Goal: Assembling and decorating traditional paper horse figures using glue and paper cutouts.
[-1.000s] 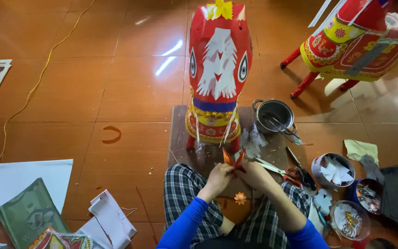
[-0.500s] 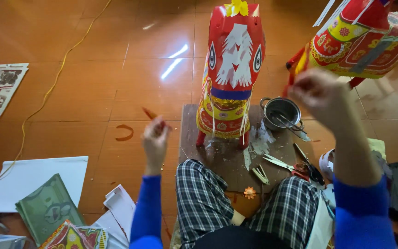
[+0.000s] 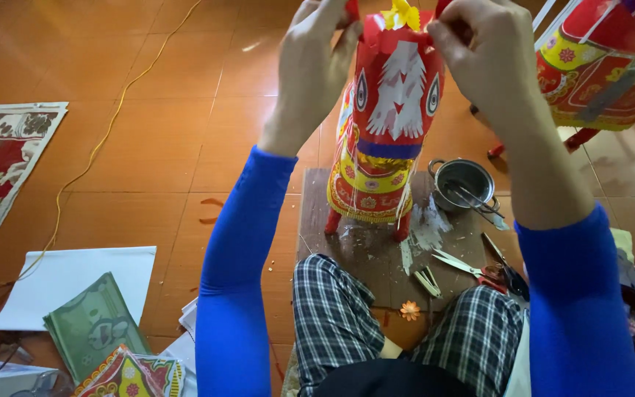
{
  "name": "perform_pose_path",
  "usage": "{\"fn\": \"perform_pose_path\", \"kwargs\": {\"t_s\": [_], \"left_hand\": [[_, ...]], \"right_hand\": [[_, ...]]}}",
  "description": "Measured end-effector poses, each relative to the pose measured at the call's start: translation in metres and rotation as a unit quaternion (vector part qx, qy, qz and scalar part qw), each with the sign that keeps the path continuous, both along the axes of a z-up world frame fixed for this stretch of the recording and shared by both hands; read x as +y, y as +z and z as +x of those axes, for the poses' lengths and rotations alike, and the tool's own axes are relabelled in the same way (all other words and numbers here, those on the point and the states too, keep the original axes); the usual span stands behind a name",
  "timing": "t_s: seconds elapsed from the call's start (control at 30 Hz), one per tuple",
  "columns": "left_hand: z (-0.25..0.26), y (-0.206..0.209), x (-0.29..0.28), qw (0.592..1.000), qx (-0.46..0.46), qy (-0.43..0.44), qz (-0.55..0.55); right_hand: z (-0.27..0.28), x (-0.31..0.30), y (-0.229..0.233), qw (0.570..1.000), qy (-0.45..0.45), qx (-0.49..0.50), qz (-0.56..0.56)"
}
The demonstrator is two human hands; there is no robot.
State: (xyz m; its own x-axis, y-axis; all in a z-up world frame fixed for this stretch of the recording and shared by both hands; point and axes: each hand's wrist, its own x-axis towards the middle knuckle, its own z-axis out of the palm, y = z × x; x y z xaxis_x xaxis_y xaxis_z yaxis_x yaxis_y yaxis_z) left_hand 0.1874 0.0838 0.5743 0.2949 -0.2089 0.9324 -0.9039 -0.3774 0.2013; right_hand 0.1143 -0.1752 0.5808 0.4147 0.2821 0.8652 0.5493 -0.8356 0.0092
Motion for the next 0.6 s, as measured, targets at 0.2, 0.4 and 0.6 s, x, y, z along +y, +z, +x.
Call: {"fn": "perform_pose_path", "kwargs": {"t_s": [0.2,0.4,0.6], "left_hand": [[0.018,0.003,-0.007,0.998,-0.058,-0.013,0.034],[0.034,-0.019,-0.003,0.994,-0.037,0.014,0.104],[0.023,-0.009,0.008,0.984,0.032,-0.068,0.164]], "right_hand": [[-0.019,0.010,0.033,0.958,-0.049,0.283,-0.015],[-0.029,0.004,0.031,0.948,-0.054,0.315,-0.011],[-0.035,0.007,0.034,0.886,-0.132,0.444,0.012]]}}
